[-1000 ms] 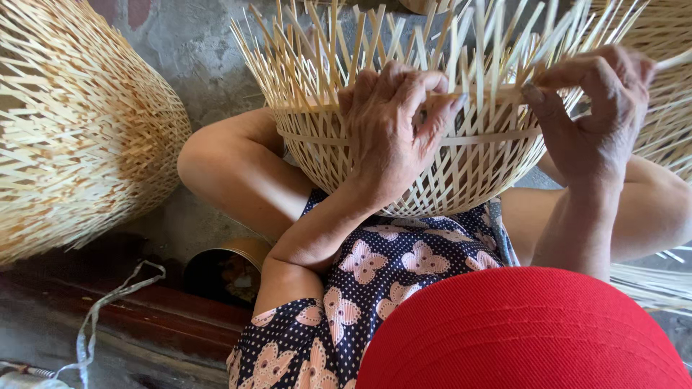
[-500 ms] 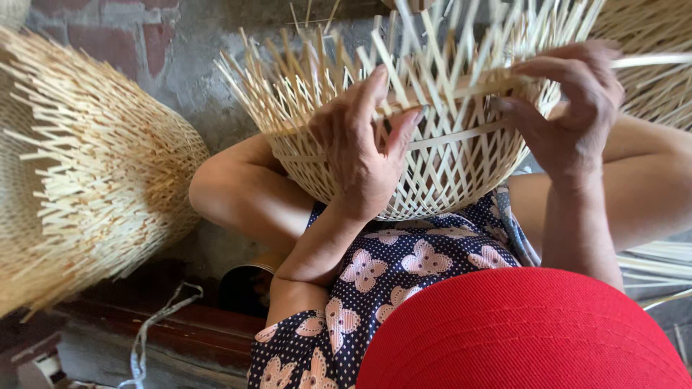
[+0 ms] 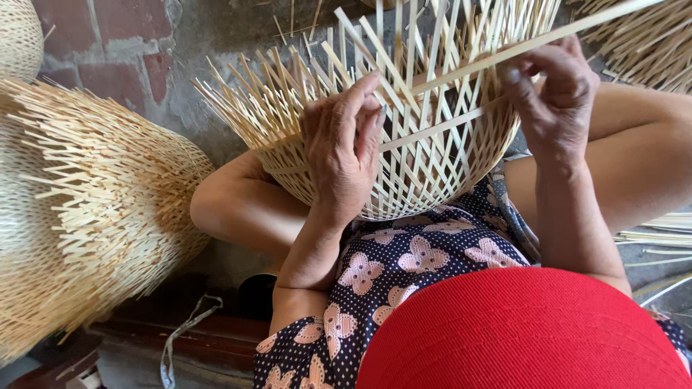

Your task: The person is weaving a bamboo basket by hand, threading long bamboo strips through the gaps of a partially completed basket structure.

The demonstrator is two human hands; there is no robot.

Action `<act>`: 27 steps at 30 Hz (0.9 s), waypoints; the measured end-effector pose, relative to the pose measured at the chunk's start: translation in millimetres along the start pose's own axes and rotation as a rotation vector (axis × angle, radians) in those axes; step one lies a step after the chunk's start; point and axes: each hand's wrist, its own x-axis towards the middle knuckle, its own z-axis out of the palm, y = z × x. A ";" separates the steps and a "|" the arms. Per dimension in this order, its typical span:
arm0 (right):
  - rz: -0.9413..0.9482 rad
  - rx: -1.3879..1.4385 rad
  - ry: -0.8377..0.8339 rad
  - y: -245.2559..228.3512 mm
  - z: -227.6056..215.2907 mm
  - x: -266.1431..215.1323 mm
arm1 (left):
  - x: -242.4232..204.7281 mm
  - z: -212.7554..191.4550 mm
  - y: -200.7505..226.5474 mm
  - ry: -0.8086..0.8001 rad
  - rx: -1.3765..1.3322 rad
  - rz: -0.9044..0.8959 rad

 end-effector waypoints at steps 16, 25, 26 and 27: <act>0.360 0.331 -0.251 -55.4 2.3 32.9 | 4.3 -6.2 4.1 -0.019 -0.011 -0.019; -0.046 -0.465 -0.467 -68.2 13.5 46.0 | -0.9 -4.1 1.2 -0.040 -0.017 -0.029; 0.203 -0.094 -0.417 -67.3 16.4 48.2 | 0.2 -3.3 0.6 -0.034 -0.017 -0.024; 0.447 0.279 -0.359 -66.9 18.4 49.8 | 0.3 -2.4 0.4 -0.027 -0.015 -0.021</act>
